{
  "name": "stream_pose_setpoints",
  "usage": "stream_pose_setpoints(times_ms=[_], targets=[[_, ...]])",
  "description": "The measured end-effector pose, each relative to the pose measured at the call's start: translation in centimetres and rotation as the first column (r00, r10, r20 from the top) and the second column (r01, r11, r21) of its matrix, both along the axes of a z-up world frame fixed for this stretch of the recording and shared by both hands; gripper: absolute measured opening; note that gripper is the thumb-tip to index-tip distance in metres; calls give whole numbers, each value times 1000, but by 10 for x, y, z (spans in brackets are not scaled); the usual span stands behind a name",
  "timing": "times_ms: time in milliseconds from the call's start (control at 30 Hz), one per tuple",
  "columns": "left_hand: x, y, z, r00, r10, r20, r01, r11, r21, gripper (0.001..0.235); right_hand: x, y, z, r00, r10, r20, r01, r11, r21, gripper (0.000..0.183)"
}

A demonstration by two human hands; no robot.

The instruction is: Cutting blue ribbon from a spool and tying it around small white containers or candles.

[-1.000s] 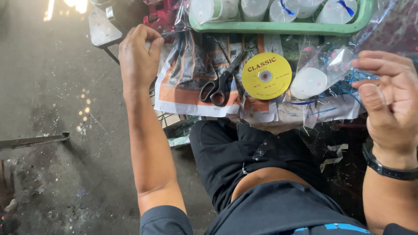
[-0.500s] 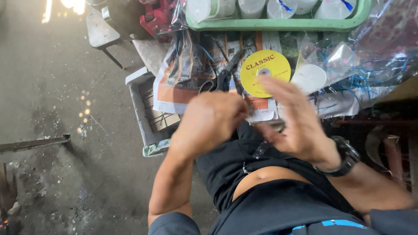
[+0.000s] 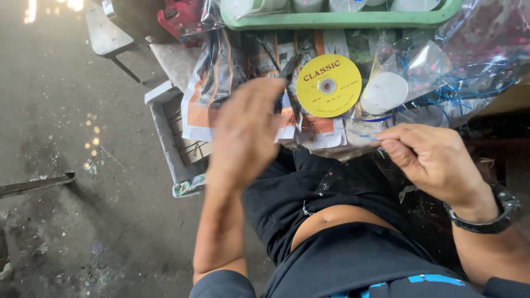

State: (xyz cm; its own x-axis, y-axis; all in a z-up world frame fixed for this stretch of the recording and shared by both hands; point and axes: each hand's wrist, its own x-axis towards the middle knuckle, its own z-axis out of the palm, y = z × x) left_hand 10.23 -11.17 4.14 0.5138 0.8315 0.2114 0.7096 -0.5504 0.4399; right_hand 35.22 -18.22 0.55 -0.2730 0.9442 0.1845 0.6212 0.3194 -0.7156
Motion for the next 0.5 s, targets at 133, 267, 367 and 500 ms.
stream_pose_setpoints(times_ms=[133, 267, 367, 500], targets=[[59, -22, -27, 896, -327, 301, 418, 852, -317, 62, -6, 1, 1, 991, 69, 116, -80, 993, 91, 20], [64, -25, -59, 867, -200, 456, 395, 833, -386, 18, 7, 2, 13, 999, -13, 39, 6, 982, 187, 18], [41, -6, -69, 877, -36, 479, 150, 968, -201, 28, 31, 7, -3, 961, -248, -123, 267, 949, 168, 18], [48, 7, -66, 71, 395, 916, 293, 869, -398, 22, 38, 33, -22, 983, -154, -100, 159, 986, 43, 54]])
